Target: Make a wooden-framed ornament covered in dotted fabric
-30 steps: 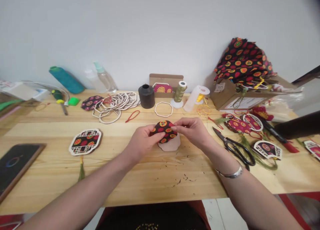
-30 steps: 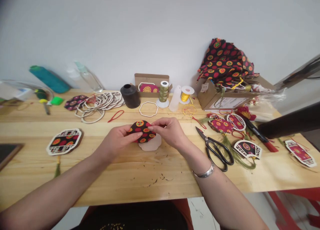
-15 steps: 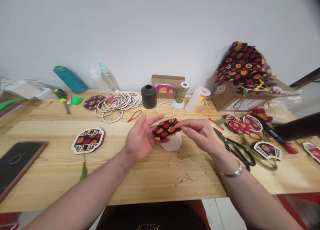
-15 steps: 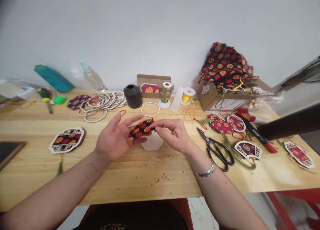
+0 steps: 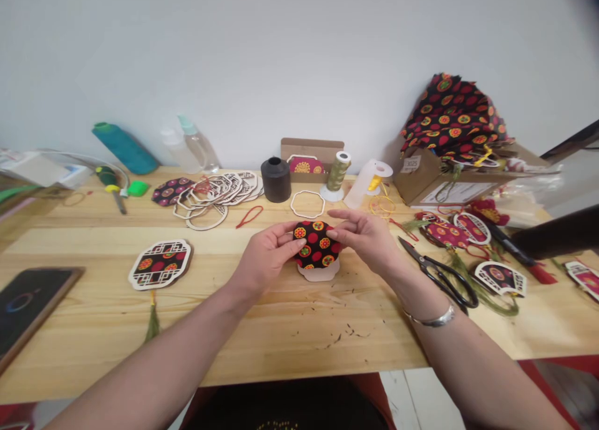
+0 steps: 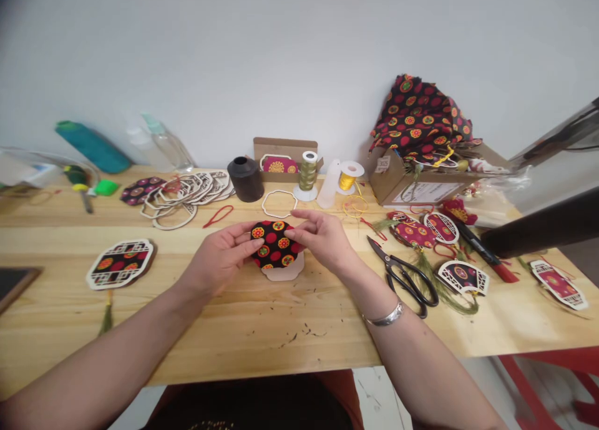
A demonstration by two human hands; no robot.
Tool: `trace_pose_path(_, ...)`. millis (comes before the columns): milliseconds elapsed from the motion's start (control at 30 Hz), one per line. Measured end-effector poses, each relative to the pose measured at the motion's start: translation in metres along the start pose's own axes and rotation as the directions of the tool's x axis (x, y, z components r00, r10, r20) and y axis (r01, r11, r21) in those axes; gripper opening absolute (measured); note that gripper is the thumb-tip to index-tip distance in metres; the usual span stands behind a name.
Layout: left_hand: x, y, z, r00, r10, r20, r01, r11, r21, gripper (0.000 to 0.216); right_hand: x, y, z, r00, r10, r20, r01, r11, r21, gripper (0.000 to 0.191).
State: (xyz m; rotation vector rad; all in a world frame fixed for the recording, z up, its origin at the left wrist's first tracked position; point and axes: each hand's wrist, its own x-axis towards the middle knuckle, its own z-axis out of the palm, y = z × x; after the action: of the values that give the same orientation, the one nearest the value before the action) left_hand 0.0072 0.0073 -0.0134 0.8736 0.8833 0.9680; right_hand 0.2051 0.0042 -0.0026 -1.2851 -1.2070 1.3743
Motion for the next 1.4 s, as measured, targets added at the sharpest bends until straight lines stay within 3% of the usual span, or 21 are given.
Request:
trace_pose_path(133,-0.003,0.002,0.001,1.0,0.017,-0.011,-0.016,0.997,0.079,0.038,0.001,-0.003,0.001,0.998,0.063,-0.001,-0.063,0.998,0.016,0.025)
trace_pose_path(333,-0.005,0.011,0.006,0.988,-0.031,-0.149,0.068,0.966,0.248,0.017,-0.002,-0.016,0.003,0.988,0.125,-0.088,-0.132,0.988,-0.078,0.012)
trace_pose_path(467,-0.006,0.015,0.008,0.972,-0.169,-0.161,0.213,0.927,0.31,0.006,-0.006,-0.022,-0.003,0.967,0.253,0.011,-0.245,0.947,-0.209,0.015)
trace_pose_path(600,-0.007,0.015,0.005,0.945,-0.313,-0.099,0.327,0.885,0.332,0.003,-0.008,-0.024,-0.01,0.941,0.316,0.122,-0.264,0.91,-0.32,0.013)
trace_pose_path(900,-0.007,0.013,0.001,0.953,-0.304,-0.002,0.292,0.914,0.281,0.012,-0.006,-0.025,-0.009,0.954,0.28,0.108,-0.234,0.92,-0.315,0.006)
trace_pose_path(1167,-0.009,0.015,0.002,0.934,-0.344,0.099,0.339,0.939,0.061,0.026,-0.006,-0.026,-0.011,0.955,0.255,0.152,-0.214,0.946,-0.242,0.011)
trace_pose_path(1400,-0.009,0.013,0.004,0.938,-0.342,0.058,0.344,0.939,-0.024,0.016,-0.006,-0.02,-0.009,0.957,0.242,0.16,-0.222,0.966,-0.134,0.019)
